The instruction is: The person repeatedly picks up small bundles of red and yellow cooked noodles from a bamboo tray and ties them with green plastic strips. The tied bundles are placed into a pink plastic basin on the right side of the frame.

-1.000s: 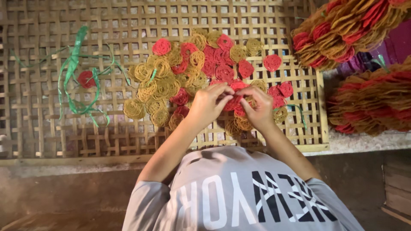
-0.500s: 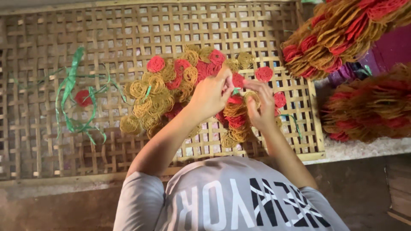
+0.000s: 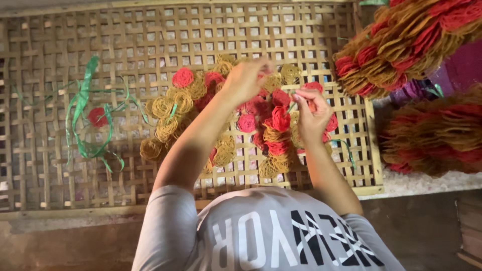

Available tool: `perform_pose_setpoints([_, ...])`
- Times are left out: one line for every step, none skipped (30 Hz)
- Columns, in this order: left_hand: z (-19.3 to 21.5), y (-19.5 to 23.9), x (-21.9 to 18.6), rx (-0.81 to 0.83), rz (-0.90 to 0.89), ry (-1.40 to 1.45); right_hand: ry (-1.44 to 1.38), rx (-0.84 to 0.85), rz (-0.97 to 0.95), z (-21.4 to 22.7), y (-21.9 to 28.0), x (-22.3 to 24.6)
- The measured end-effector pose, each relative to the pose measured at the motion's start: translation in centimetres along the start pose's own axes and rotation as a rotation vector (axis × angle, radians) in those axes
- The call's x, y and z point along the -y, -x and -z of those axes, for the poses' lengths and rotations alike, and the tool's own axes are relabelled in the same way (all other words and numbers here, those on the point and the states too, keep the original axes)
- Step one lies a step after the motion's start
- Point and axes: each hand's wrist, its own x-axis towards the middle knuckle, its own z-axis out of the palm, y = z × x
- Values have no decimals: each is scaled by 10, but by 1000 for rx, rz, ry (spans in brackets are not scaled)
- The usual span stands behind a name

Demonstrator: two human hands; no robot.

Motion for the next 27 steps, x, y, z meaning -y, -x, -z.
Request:
perform_pose_setpoints([-7,-3,17,-1,61,-214,31,-14,-49,3,-2,-1])
perform_pose_setpoints([-19,-3,31,-51,32,-245,55,-8,-49,6,-2,-1])
perform_pose_setpoints([-31,-2,43,-100,2,-275,80,-4,-48,8,1,-2])
perform_pose_setpoints([-42,-3,55,-149,-28,-305,106,0,-48,9,3,-3])
perform_pose_setpoints([-52,-4,65,-171,-12,-358,65,18,-62,11,6,-4])
perform_pose_setpoints([-61,-6,72,-193,4,-412,25,36,-75,12,9,-6])
perform_pose_setpoints([-66,-10,79,-218,19,-467,-17,54,-84,12,10,-7])
perform_pose_setpoints([-68,-17,83,-216,-1,-500,-19,54,-82,11,10,-9])
perform_pose_setpoints([-68,-24,86,-214,-20,-532,-21,56,-81,10,10,-10])
perform_pose_setpoints([-66,-28,87,-212,-38,-563,-23,59,-80,9,10,-10])
perform_pose_setpoints([-62,-30,86,-137,-13,-604,-21,53,-91,7,10,-10])
perform_pose_setpoints([-56,-32,84,-60,12,-644,-20,47,-102,6,10,-9])
perform_pose_setpoints([-51,-33,80,16,38,-682,-16,42,-115,5,11,-7])
perform_pose_setpoints([-48,-29,74,-42,91,-497,-10,58,-110,5,12,-5])
perform_pose_setpoints([-46,-20,65,-99,140,-312,-5,70,-104,5,12,-1])
perform_pose_setpoints([-45,-10,55,-154,186,-127,0,82,-98,4,12,3])
perform_pose_setpoints([-44,-1,45,-114,235,74,74,94,-51,2,10,7])
perform_pose_setpoints([-43,7,35,-72,283,276,149,105,-5,0,7,10])
perform_pose_setpoints([-45,18,27,-27,337,481,224,120,33,-2,9,14])
perform_pose_setpoints([-48,29,19,-40,332,623,300,112,0,-6,10,16])
perform_pose_setpoints([-52,38,10,-59,327,764,374,109,-32,-10,9,18])
perform_pose_setpoints([-53,45,3,-79,321,906,448,107,-63,-15,8,20])
perform_pose_setpoints([-54,51,-4,-95,301,891,453,121,18,-19,7,21])
perform_pose_setpoints([-54,56,-11,-111,281,875,457,135,99,-23,6,22])
perform_pose_setpoints([-51,62,-16,-130,259,858,457,152,182,-27,6,23])
perform_pose_setpoints([-48,69,-21,-168,205,796,478,161,196,-31,7,24])
perform_pose_setpoints([-45,74,-26,-204,148,733,500,168,212,-33,7,25])
